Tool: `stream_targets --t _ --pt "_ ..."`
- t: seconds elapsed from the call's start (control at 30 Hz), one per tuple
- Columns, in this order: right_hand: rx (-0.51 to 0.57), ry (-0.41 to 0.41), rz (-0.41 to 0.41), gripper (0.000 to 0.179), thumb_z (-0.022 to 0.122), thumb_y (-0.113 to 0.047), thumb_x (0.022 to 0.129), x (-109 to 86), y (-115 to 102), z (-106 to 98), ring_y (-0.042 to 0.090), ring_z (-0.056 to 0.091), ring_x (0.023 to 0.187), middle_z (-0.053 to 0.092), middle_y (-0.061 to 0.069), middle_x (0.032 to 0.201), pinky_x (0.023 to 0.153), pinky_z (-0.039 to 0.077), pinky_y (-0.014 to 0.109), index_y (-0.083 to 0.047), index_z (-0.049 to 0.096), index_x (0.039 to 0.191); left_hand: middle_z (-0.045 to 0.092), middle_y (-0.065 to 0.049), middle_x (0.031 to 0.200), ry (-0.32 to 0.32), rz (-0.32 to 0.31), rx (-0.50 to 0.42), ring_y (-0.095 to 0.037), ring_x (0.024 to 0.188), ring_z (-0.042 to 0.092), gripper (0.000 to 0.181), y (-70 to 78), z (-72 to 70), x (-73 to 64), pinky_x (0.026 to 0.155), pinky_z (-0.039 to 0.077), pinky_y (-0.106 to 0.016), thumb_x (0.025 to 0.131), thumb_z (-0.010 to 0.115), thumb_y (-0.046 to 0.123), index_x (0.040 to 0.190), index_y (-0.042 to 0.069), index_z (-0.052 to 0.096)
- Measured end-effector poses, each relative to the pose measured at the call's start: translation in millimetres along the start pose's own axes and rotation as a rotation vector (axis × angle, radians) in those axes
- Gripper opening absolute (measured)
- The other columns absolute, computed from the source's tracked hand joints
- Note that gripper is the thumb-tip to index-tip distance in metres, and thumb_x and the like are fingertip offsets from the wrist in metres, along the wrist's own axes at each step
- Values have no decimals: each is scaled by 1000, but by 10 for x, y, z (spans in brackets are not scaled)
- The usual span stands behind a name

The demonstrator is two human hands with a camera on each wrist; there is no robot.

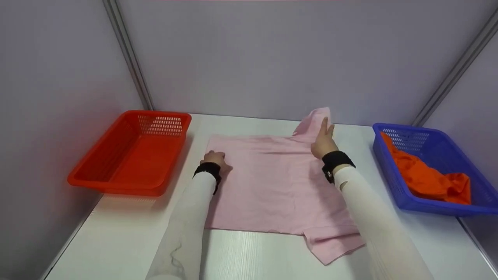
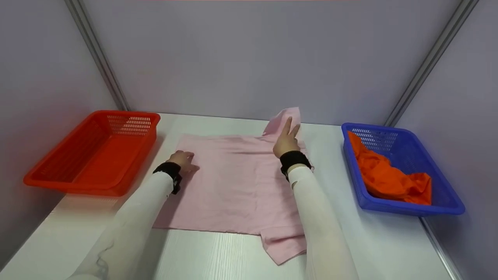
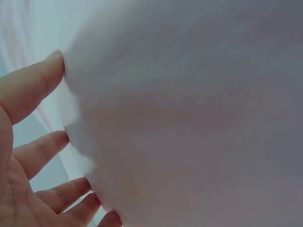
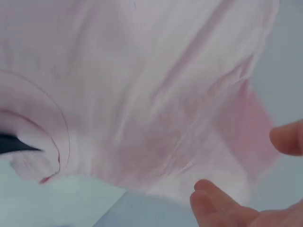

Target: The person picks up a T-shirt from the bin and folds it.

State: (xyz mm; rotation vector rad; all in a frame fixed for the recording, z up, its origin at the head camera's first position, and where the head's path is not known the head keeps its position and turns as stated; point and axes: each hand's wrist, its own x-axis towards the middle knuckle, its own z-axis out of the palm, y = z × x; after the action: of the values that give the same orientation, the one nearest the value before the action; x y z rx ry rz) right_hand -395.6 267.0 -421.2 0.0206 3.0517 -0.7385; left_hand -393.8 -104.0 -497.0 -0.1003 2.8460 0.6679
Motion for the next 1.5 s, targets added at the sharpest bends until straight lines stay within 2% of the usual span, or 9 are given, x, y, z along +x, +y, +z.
stream_targets --t 0.07,0.2,0.33,0.47,0.63,0.77,1.17,1.37,1.5 --pt "-57 -93 -7 86 46 -9 98 -38 3 48 50 56 121 -5 42 164 99 51 50 4 -10 161 51 -21 150 5 -12 -11 -41 138 49 64 17 -1 -17 115 39 -57 91 75 34 147 9 56" --pt "-188 -241 -73 64 47 -18 99 -196 56 159 49 38 146 36 39 155 121 34 55 13 31 152 49 -28 145 75 -21 12 -43 135 48 57 91 11 -109 111 42 -55 93 72 30 140 0 57" --pt "-264 -274 -112 44 52 -19 99 -414 173 232 46 60 125 64 31 131 109 46 55 11 58 130 51 -33 136 155 0 97 -45 127 50 43 190 43 -229 103 47 -55 96 63 19 130 -6 56" --pt "-347 -253 -136 29 58 -19 96 -607 255 223 34 67 85 74 21 100 84 55 50 6 72 101 56 -30 135 -1 36 251 -43 125 54 43 251 -53 -352 100 50 -55 95 64 23 130 -2 64" --pt "-377 -287 -127 28 60 -23 94 -646 254 179 25 59 74 74 15 90 75 53 45 1 74 91 55 -21 151 -223 89 319 -38 142 48 54 327 -272 -464 112 45 -53 92 72 41 133 7 68" --pt "-356 -283 -139 27 60 -23 93 -604 238 188 26 60 73 72 14 86 74 53 43 0 72 87 46 -20 158 -272 65 271 -36 143 46 50 311 -284 -416 114 44 -47 90 74 43 126 8 73" --pt "-111 -157 -189 35 57 -18 100 -579 517 407 41 66 113 69 28 120 103 49 55 7 61 124 15 -29 169 -101 104 57 -40 159 14 82 -67 -57 -241 126 19 -60 99 65 37 162 3 26" --pt "-68 -156 -318 19 70 -19 94 -1028 554 340 34 65 101 73 16 103 94 53 50 -4 73 105 52 -26 137 -45 288 3 -41 132 45 54 -164 -48 -610 111 43 -52 90 79 29 133 3 59" --pt "-76 -245 -403 15 82 -26 86 -1375 572 298 16 53 81 65 -2 82 76 48 32 -15 72 86 54 -11 114 -127 366 -43 -28 112 45 36 -232 0 -876 94 49 -43 83 87 29 108 13 67"
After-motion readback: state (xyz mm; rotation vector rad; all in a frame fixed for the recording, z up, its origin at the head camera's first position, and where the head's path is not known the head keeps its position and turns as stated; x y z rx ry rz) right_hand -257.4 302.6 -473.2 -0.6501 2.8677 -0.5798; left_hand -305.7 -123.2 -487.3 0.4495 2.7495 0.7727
